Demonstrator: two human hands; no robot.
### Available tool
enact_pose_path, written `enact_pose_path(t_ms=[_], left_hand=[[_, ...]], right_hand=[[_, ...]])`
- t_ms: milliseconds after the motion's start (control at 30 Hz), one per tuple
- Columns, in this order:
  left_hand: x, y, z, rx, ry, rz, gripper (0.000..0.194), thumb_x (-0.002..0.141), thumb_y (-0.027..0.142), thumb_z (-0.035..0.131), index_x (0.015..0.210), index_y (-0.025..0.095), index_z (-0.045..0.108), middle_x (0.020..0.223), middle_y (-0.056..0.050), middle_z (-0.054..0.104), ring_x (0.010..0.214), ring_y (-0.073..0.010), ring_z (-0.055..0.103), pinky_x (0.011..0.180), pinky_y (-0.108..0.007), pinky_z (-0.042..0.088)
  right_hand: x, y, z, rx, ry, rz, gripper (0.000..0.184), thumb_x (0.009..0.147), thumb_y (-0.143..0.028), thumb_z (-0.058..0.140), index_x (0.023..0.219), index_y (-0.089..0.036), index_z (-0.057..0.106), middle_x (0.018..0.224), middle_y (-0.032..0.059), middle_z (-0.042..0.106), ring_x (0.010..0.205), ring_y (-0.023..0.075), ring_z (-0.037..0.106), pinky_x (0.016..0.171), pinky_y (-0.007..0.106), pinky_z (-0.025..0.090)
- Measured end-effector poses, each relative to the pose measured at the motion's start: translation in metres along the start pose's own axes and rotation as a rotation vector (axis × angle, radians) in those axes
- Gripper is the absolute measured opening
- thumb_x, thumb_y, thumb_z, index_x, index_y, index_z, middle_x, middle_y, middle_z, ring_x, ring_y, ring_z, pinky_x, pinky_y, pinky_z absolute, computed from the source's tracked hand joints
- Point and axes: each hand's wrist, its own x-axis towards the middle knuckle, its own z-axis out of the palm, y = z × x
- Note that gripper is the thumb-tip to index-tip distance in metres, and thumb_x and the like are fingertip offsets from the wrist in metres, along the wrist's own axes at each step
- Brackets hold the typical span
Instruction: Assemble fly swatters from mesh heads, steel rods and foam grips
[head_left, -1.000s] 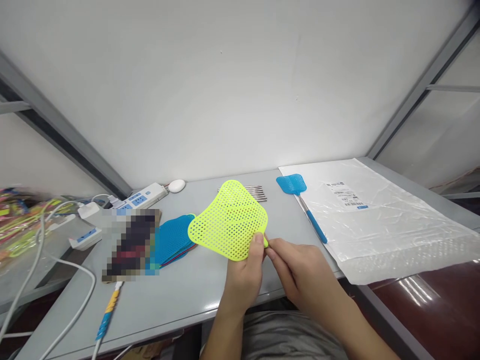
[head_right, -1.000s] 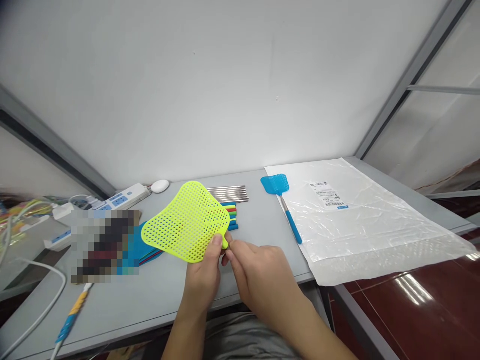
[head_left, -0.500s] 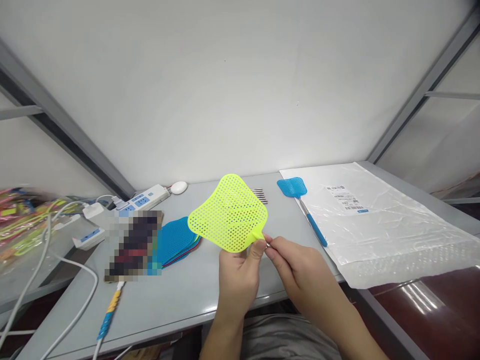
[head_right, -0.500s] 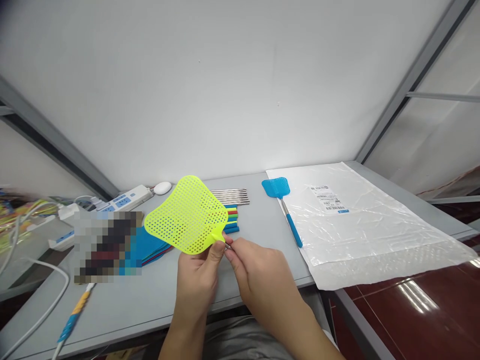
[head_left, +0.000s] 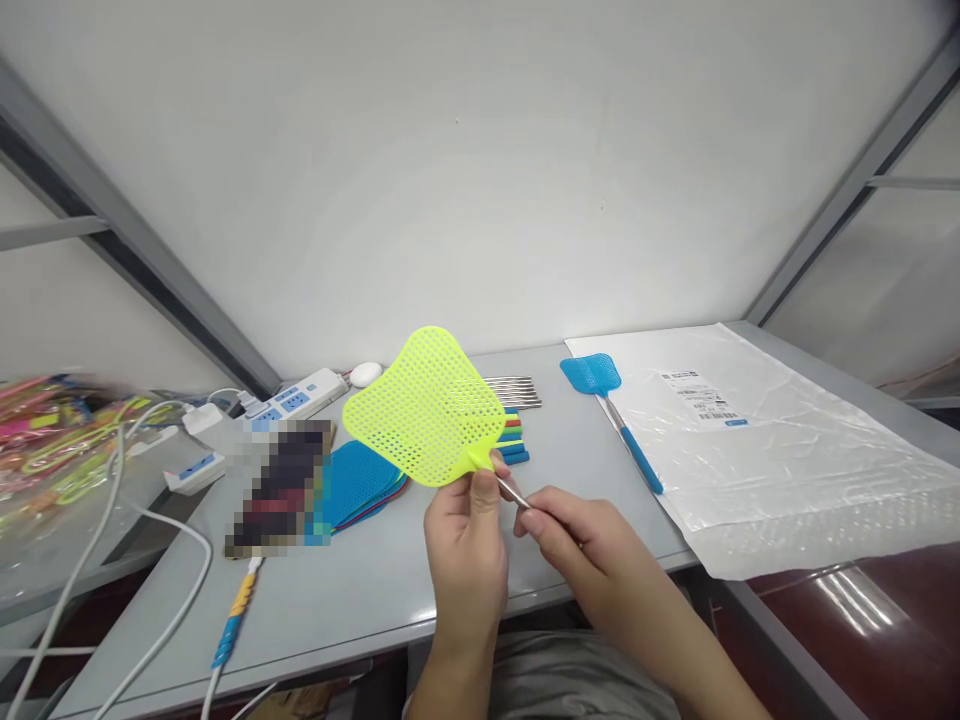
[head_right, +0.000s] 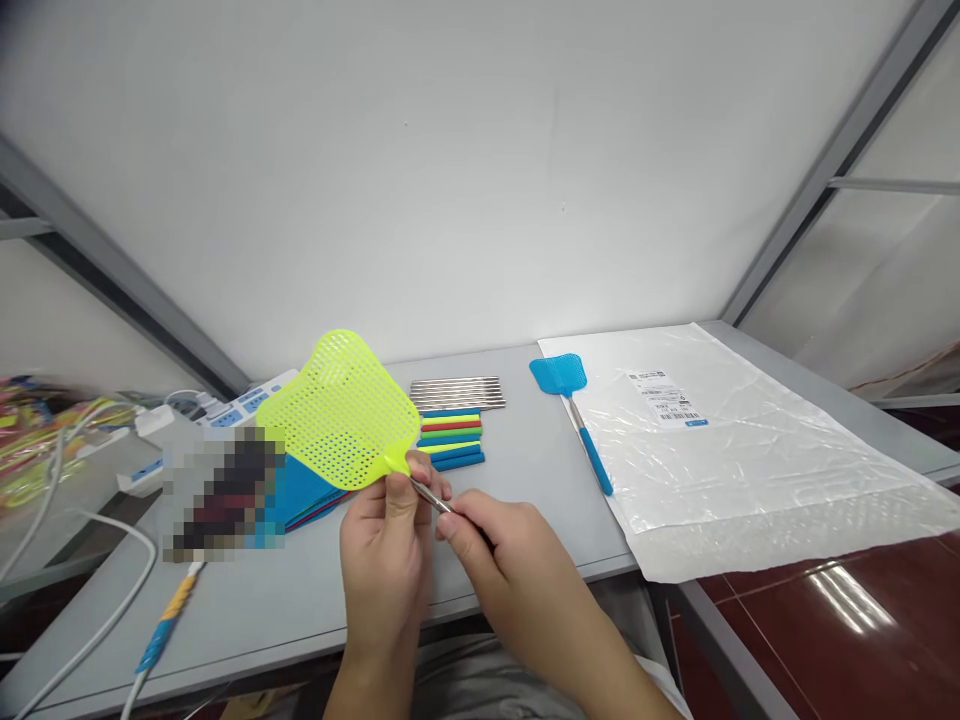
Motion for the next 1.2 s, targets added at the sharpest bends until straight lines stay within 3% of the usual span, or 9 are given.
enact_pose_path(t_ms=[67,200,267,500,733,867,1000,1067,1200], left_hand=[[0.004,-0.002,-0.002,-0.002,0.014,0.014,0.029,0.091,0.046,0.061,0.091,0.018,0.069,0.091,-0.005,0.064,0.082,-0.0162,0.059,0.077,-0.028,0.049],[0.008,0.0,-0.005,0.035,-0.255,-0.02,0.027,0.095,0.042,0.057,0.091,0.018,0.071,0.095,-0.007,0.064,0.088,-0.0176,0.059,0.08,-0.029,0.048],[0.009,0.001,-0.004,0.009,-0.312,-0.001,0.027,0.096,0.039,0.054,0.088,0.019,0.071,0.094,-0.006,0.063,0.09,-0.0181,0.058,0.082,-0.03,0.047],[0.018,0.011,-0.012,-0.111,-0.053,0.198,0.025,0.092,0.034,0.062,0.076,0.018,0.071,0.081,-0.003,0.056,0.083,-0.0154,0.053,0.079,-0.029,0.045],[0.032,0.032,-0.03,-0.207,0.162,0.211,0.029,0.085,0.042,0.07,0.072,0.016,0.068,0.077,0.0,0.052,0.07,-0.0118,0.05,0.07,-0.027,0.047],[0.026,0.025,-0.015,-0.264,0.118,0.171,0.031,0.09,0.045,0.062,0.076,0.017,0.067,0.077,0.0,0.052,0.071,-0.0122,0.051,0.07,-0.026,0.047],[0.011,0.007,0.007,-0.217,-0.03,0.121,0.035,0.097,0.044,0.051,0.079,0.017,0.066,0.08,-0.003,0.054,0.078,-0.0146,0.052,0.076,-0.028,0.046],[0.005,0.002,0.013,-0.223,-0.071,0.117,0.035,0.098,0.041,0.049,0.077,0.018,0.064,0.078,-0.002,0.052,0.078,-0.015,0.052,0.076,-0.028,0.045],[0.003,0.009,0.01,-0.226,-0.012,0.188,0.035,0.099,0.039,0.048,0.075,0.017,0.062,0.077,-0.002,0.049,0.076,-0.0147,0.049,0.075,-0.028,0.043]], right_hand=[[0.001,0.0,0.001,-0.138,0.053,-0.055,0.026,0.1,-0.035,0.043,0.081,-0.021,0.053,0.067,-0.0048,0.049,0.06,0.0108,0.039,0.056,0.024,0.029],[0.005,0.0,-0.001,-0.219,0.084,-0.098,0.025,0.102,-0.033,0.039,0.085,-0.023,0.054,0.073,-0.0031,0.059,0.063,0.0126,0.047,0.059,0.026,0.032],[0.007,0.001,-0.003,-0.258,0.091,-0.124,0.026,0.102,-0.033,0.038,0.084,-0.023,0.055,0.075,-0.0026,0.06,0.065,0.0131,0.05,0.06,0.026,0.034],[-0.002,0.007,-0.006,-0.459,0.122,-0.219,0.025,0.101,-0.03,0.041,0.082,-0.023,0.056,0.071,-0.003,0.057,0.064,0.0125,0.05,0.06,0.027,0.033],[-0.013,0.014,-0.006,-0.574,0.092,-0.255,0.026,0.102,-0.029,0.04,0.083,-0.023,0.057,0.067,-0.0027,0.055,0.059,0.0125,0.049,0.056,0.027,0.03],[-0.01,0.018,-0.008,-0.642,0.164,-0.312,0.023,0.102,-0.028,0.04,0.094,-0.023,0.061,0.069,-0.0012,0.056,0.062,0.0138,0.052,0.058,0.028,0.031],[-0.006,0.018,-0.014,-0.673,0.234,-0.355,0.021,0.101,-0.028,0.041,0.098,-0.022,0.061,0.07,-0.0008,0.055,0.062,0.014,0.051,0.058,0.028,0.03],[-0.007,0.016,-0.016,-0.666,0.209,-0.351,0.021,0.101,-0.027,0.041,0.094,-0.021,0.06,0.069,-0.0012,0.053,0.061,0.0137,0.05,0.058,0.028,0.029],[-0.01,0.011,-0.017,-0.642,0.113,-0.343,0.024,0.102,-0.026,0.039,0.085,-0.021,0.056,0.067,-0.0022,0.05,0.059,0.0128,0.047,0.057,0.028,0.028]])
